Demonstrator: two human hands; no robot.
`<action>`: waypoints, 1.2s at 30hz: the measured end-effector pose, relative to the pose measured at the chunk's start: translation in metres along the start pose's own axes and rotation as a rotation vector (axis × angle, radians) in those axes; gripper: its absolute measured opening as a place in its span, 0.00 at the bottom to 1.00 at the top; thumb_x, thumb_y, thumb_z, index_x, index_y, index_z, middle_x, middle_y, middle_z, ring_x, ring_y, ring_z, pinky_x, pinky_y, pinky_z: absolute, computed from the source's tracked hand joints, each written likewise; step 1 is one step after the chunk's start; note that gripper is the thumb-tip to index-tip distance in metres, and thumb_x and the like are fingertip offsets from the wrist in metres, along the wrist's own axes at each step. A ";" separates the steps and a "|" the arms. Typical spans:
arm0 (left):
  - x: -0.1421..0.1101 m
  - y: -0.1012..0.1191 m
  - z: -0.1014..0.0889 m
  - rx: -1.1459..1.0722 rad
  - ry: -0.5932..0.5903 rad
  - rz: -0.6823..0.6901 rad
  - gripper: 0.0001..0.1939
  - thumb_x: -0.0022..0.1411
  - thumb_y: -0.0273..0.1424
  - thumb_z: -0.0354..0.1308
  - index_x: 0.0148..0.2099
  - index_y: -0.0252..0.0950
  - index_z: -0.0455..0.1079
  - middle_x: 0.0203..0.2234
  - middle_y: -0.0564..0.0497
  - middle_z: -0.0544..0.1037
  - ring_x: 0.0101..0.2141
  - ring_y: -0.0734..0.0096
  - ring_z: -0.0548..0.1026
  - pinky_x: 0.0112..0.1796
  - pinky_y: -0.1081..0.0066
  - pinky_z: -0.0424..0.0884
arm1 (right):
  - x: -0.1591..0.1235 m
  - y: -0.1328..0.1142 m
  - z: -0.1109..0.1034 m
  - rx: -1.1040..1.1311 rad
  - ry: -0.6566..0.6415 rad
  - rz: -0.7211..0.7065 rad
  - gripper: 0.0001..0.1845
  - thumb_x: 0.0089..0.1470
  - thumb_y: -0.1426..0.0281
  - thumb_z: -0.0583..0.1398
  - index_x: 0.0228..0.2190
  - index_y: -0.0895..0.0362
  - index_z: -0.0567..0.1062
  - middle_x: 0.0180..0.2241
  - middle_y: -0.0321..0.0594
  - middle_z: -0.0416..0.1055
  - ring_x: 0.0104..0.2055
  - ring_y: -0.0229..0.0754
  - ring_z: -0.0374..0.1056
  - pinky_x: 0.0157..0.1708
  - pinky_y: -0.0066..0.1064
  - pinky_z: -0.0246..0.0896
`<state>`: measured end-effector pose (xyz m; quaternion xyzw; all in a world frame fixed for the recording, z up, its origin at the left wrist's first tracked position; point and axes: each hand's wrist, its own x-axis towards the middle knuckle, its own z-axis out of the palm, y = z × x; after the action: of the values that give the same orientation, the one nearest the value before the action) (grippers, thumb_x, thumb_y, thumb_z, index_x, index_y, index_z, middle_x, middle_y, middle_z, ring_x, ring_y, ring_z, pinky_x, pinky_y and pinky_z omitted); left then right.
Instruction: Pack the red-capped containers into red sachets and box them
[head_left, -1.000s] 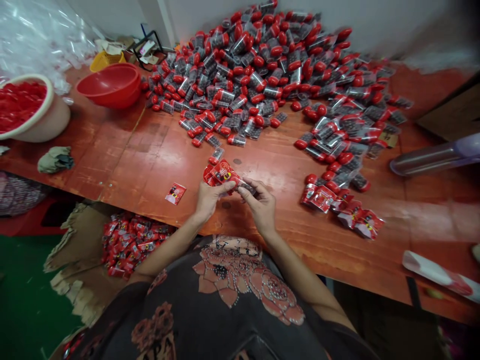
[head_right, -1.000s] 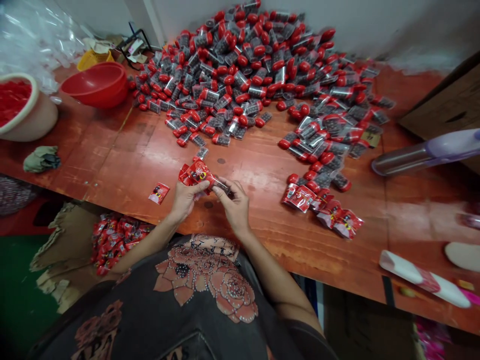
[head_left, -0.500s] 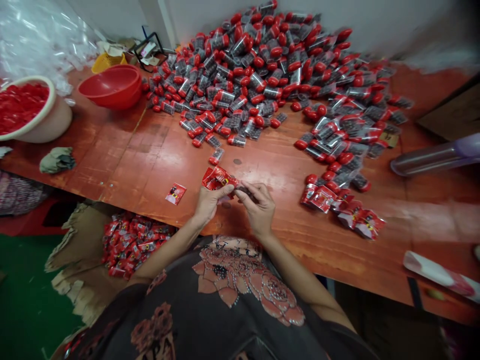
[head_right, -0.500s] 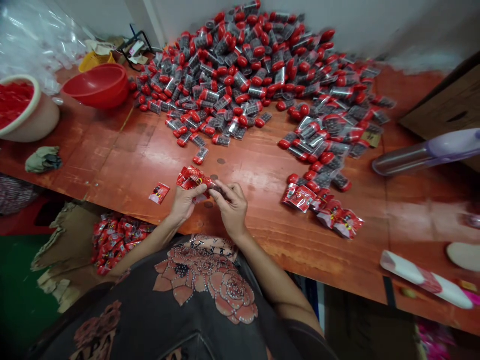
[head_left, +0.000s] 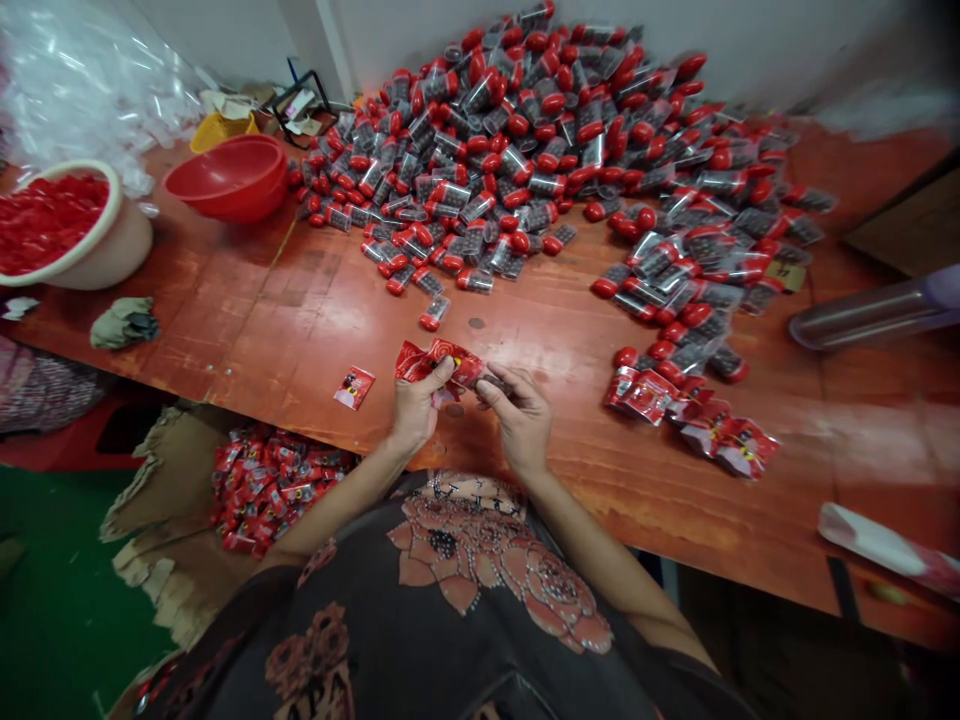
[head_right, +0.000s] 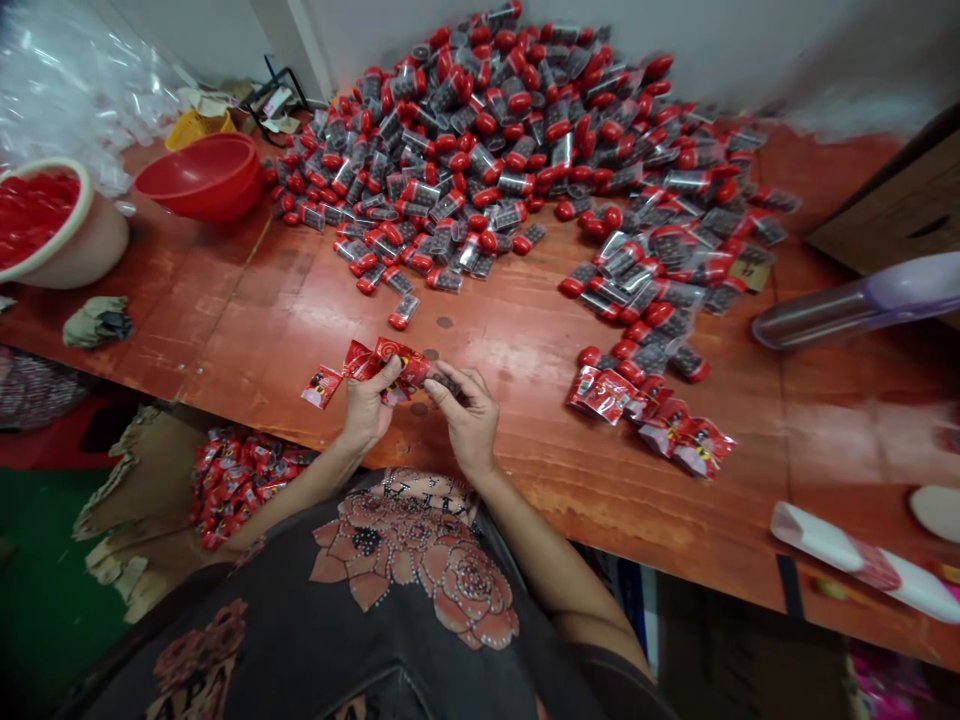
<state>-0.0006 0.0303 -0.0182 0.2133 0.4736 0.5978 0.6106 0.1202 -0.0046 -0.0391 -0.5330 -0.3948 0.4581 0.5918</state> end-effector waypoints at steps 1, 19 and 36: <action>-0.002 0.000 0.001 0.001 -0.007 0.003 0.12 0.46 0.37 0.72 0.30 0.37 0.73 0.25 0.52 0.78 0.26 0.69 0.76 0.28 0.70 0.71 | 0.000 -0.001 0.000 0.023 -0.010 0.021 0.15 0.51 0.65 0.65 0.42 0.45 0.79 0.36 0.36 0.68 0.33 0.38 0.68 0.29 0.34 0.72; -0.005 0.012 0.001 0.153 -0.117 -0.100 0.12 0.42 0.30 0.72 0.31 0.35 0.75 0.23 0.54 0.77 0.20 0.78 0.70 0.22 0.76 0.68 | -0.002 -0.004 -0.003 -0.283 -0.098 -0.290 0.20 0.58 0.68 0.60 0.51 0.39 0.74 0.38 0.37 0.66 0.41 0.41 0.66 0.43 0.39 0.69; 0.000 -0.003 -0.008 0.176 -0.141 -0.226 0.15 0.43 0.35 0.73 0.33 0.33 0.76 0.25 0.50 0.79 0.19 0.76 0.71 0.21 0.74 0.67 | 0.017 0.014 -0.012 0.084 -0.264 0.164 0.19 0.50 0.65 0.65 0.46 0.46 0.77 0.42 0.38 0.73 0.39 0.42 0.71 0.41 0.39 0.72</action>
<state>-0.0061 0.0270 -0.0242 0.2530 0.5010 0.4651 0.6846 0.1345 0.0083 -0.0544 -0.4735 -0.4046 0.5871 0.5171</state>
